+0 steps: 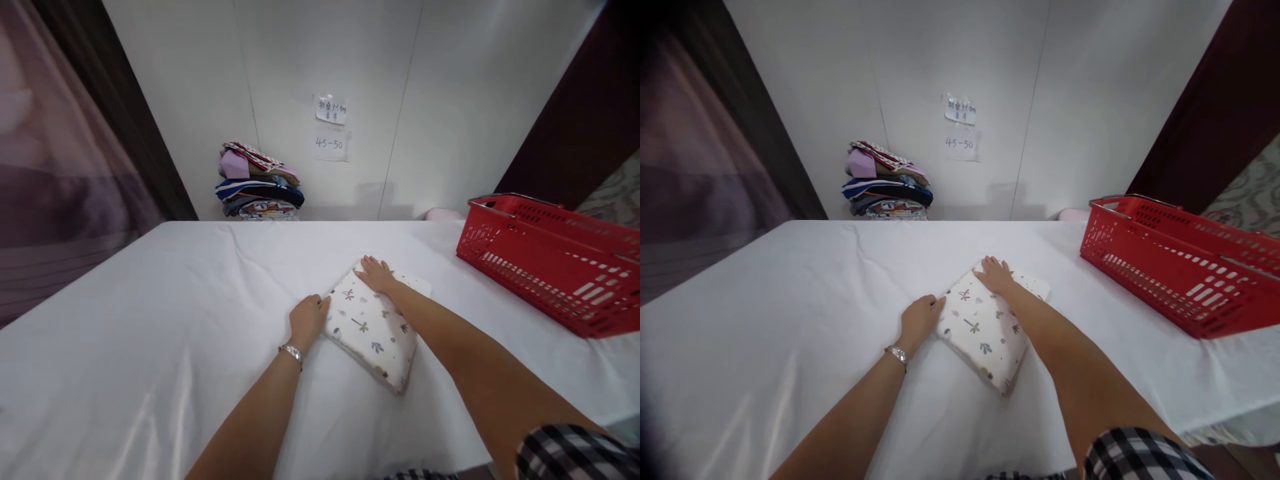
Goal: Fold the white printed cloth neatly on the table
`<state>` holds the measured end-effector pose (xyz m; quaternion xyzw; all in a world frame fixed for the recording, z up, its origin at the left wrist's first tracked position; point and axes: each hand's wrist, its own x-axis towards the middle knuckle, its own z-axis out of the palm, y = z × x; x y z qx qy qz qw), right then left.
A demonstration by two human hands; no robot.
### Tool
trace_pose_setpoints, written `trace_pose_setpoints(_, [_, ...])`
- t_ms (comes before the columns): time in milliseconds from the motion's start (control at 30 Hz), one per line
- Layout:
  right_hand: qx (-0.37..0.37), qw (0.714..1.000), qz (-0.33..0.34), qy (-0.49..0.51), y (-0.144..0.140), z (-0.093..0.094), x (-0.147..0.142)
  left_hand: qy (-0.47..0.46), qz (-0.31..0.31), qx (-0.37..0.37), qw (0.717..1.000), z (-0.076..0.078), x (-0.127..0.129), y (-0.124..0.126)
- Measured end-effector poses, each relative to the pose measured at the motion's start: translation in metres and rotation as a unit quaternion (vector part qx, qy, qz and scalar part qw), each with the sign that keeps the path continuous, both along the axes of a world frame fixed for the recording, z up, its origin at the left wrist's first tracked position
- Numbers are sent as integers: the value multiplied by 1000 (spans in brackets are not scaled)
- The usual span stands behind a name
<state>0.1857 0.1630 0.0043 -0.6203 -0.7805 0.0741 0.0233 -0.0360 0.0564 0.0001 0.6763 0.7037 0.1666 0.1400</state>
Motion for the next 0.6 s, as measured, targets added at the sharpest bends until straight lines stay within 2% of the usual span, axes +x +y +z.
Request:
trace_pose_setpoints(133, [1, 1000, -12, 10, -9, 6, -3, -1, -5, 2, 1000, 0, 0, -1])
trace_pose_setpoints(400, [-3, 999, -10, 42, -61, -1, -12, -17, -2, 14, 1000, 0, 1, -2])
trace_pose_setpoints(600, [9, 999, -18, 43, -56, 4, -22, -25, 2, 14, 1000, 2, -2, -7])
